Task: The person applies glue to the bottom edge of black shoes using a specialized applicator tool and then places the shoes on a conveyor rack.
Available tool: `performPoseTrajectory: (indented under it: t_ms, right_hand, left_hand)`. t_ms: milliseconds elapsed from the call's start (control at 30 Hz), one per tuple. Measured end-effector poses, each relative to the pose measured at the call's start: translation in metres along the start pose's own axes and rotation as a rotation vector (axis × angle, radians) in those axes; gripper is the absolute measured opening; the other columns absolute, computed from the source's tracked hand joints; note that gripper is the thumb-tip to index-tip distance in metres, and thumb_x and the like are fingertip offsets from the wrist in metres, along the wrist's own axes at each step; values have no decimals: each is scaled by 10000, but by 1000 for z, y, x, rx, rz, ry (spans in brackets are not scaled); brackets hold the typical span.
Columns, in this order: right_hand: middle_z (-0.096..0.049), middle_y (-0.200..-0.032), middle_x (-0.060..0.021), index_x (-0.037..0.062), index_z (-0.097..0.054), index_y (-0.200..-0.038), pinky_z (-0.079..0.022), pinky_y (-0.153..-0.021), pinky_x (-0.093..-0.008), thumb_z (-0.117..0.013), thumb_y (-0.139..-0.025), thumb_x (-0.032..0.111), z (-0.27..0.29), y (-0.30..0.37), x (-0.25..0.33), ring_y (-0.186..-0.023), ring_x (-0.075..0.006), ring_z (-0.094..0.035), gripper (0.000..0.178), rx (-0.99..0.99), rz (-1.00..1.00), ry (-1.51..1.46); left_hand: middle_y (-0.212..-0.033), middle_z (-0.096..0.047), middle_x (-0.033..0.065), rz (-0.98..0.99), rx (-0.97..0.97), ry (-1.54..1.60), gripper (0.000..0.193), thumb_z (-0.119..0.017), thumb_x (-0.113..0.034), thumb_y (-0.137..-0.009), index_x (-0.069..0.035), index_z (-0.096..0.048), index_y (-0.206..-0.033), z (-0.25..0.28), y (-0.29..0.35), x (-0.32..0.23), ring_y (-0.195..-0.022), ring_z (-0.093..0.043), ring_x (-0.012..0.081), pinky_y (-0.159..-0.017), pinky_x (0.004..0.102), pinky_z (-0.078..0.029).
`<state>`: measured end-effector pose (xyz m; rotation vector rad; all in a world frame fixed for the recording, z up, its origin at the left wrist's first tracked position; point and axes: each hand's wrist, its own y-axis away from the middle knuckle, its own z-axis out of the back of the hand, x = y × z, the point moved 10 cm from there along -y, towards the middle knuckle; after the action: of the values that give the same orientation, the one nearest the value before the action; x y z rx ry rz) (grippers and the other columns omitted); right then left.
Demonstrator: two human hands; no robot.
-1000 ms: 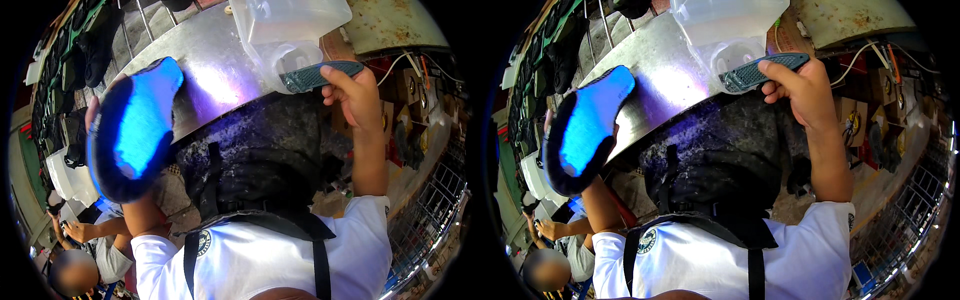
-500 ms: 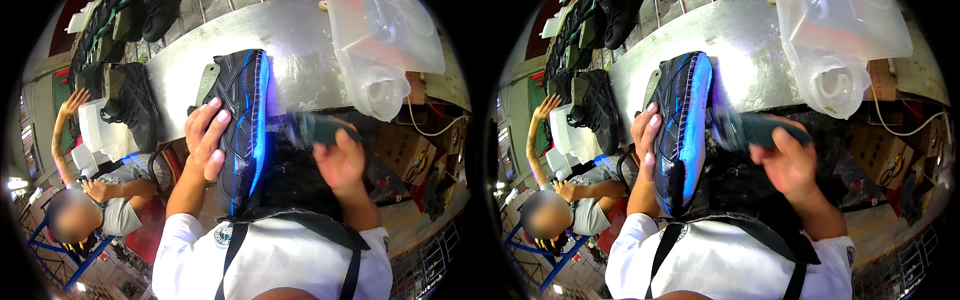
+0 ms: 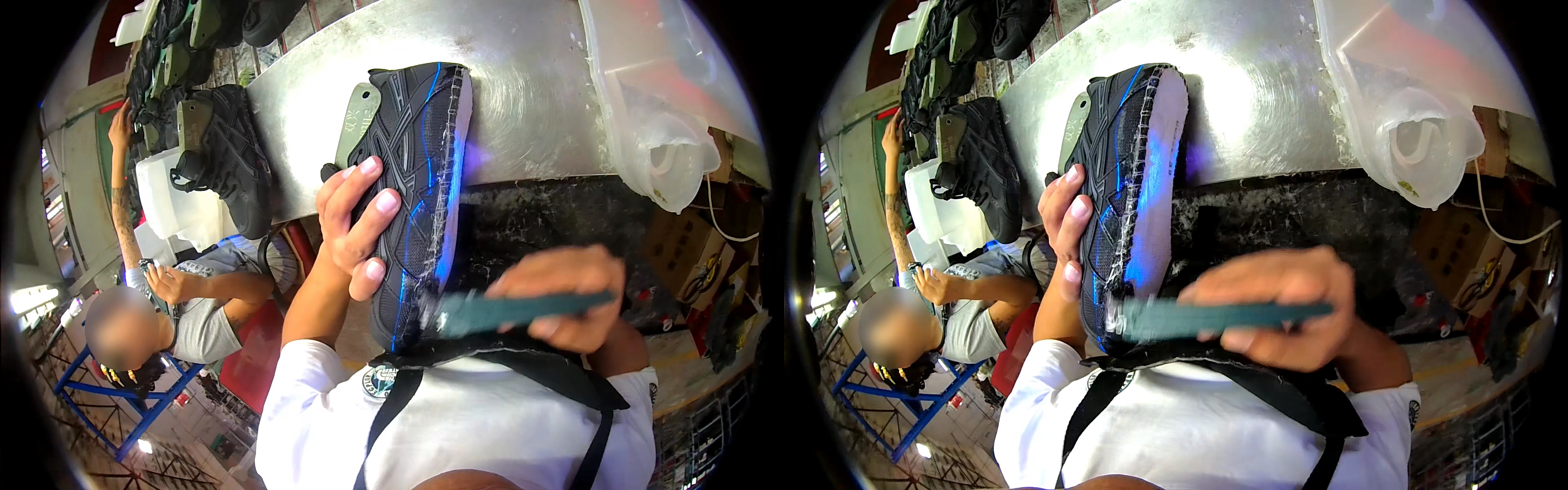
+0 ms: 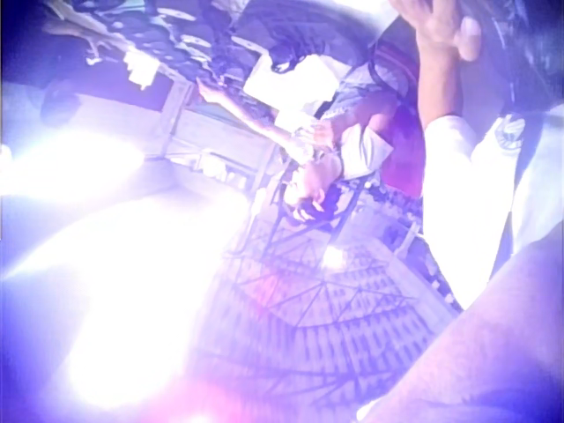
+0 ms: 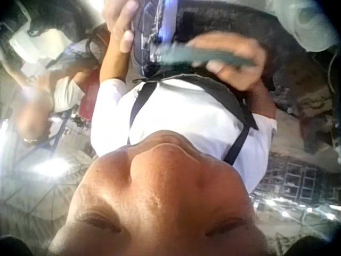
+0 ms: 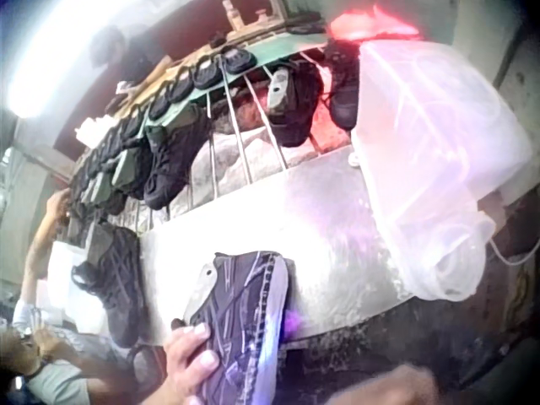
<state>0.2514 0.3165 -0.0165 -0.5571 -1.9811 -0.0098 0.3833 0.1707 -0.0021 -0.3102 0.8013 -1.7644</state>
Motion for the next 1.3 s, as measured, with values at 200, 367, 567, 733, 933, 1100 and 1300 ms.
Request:
performPoseTrajectory:
  t_ms: [200,367,567,733,933,1100,1300]
  right_hand:
    - [-729,-992,-150,-63,-666,-1133,-574,-715,-287,-751,-892,17,71,-27,-43,-837,-190,-705,267,-548,-10,90]
    - [-729,-1034,-232,-62,-674,-1057,-593,-799,-349,-787,-841,5,29,-19,-6,-930,-289,-741,253,-147,217,347]
    - [-726,-1028,-236,-82,-664,-1027,-557,-738,-290,-751,-844,-50,55,-29,-20,-890,-224,-716,205,-304,27,218]
    - [-696,-1003,-208,-113,-645,-1053,-536,-709,-271,-695,-842,-88,53,-49,0,-819,-171,-669,218,-258,123,375]
    - [-689,-964,-166,-111,-638,-1078,-531,-672,-256,-674,-852,-110,56,-58,13,-755,-137,-654,229,-370,-15,588]
    - [-691,-956,-154,-113,-637,-1086,-552,-694,-264,-674,-867,-98,65,-55,18,-761,-142,-665,223,-548,-63,644]
    - [-728,-962,-159,-83,-667,-1016,-549,-727,-279,-752,-820,-66,55,-44,13,-826,-169,-692,214,-479,15,532]
  left_hand:
    - [-1350,-568,205,43,-30,-10,527,-559,-303,-952,-255,-274,-1391,4,-5,3,-1071,-632,477,-869,555,-482]
    - [-1341,-573,191,-157,-49,58,533,-524,-314,-965,-258,-269,-1430,5,7,8,-1065,-634,479,-864,549,-482]
    - [-1343,-571,170,-47,-68,6,608,-582,-290,-940,-263,-255,-1452,3,3,6,-1059,-637,478,-858,545,-487]
    - [-1332,-576,139,-74,30,19,589,-598,-273,-934,-258,-269,-1423,5,-7,5,-1043,-644,458,-846,537,-495]
    - [-1261,-630,104,-201,19,-3,483,-543,-238,-967,-263,-306,-1386,3,-11,-1,-1000,-665,432,-791,504,-507]
    - [-1262,-631,99,-216,15,0,468,-529,-247,-975,-271,-306,-1386,2,-14,-2,-997,-669,424,-783,501,-509]
    - [-1267,-625,93,-131,64,20,456,-506,-272,-984,-290,-300,-1390,3,-13,3,-992,-666,423,-812,514,-510]
